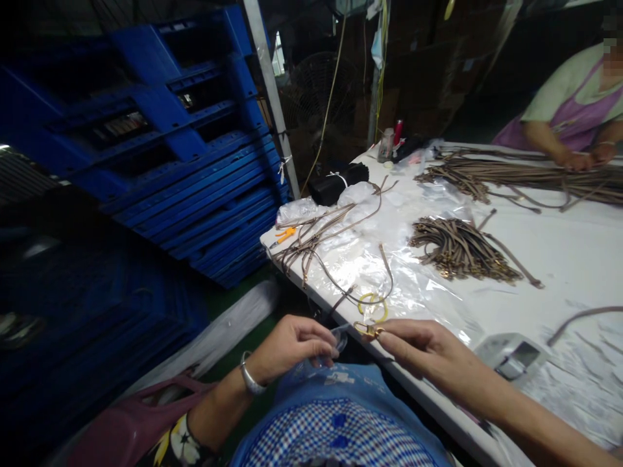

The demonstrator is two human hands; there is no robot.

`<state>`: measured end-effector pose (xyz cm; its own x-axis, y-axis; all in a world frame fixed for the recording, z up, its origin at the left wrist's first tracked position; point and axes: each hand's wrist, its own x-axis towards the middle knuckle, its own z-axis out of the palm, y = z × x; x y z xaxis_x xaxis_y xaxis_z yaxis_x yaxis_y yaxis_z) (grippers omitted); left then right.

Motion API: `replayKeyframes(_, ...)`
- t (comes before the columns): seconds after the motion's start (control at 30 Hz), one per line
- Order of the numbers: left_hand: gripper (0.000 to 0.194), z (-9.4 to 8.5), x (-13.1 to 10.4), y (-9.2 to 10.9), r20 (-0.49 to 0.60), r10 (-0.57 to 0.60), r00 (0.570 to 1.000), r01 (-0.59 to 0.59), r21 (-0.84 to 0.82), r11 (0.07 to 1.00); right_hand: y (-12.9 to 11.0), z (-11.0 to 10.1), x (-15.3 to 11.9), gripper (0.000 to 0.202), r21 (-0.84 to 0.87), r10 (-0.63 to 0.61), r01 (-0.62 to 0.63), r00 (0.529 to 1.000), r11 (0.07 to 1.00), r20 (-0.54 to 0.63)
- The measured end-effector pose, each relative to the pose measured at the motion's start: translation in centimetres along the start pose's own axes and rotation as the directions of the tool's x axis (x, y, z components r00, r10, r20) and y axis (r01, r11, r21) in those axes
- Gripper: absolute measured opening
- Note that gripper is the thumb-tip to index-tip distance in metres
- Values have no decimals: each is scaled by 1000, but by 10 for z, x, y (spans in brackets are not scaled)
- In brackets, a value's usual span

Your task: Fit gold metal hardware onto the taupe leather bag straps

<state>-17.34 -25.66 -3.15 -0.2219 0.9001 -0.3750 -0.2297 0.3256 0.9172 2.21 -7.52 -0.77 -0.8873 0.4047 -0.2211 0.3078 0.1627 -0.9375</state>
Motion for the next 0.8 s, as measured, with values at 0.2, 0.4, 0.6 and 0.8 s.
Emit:
replayKeyframes(0.2, 29, 1, 3, 3, 32, 10, 999, -11, 24, 1000, -24, 4, 0, 34, -123, -48, 63, 992, 990, 117)
replayKeyframes(0.4, 28, 4, 6, 5, 61, 32, 998, -37, 87, 996, -23, 7, 4, 30, -232, -127, 142, 989, 962, 78)
replayKeyframes(0.6, 30, 5, 8, 9, 70, 18, 997, -25, 103, 994, -23, 8, 8, 29, -348, -96, 144, 984, 927, 150)
replayKeyframes(0.8, 30, 11, 12, 14, 140, 18, 990, -28, 66, 997, -20, 12, 10, 42, -437, -143, 215, 971, 874, 191)
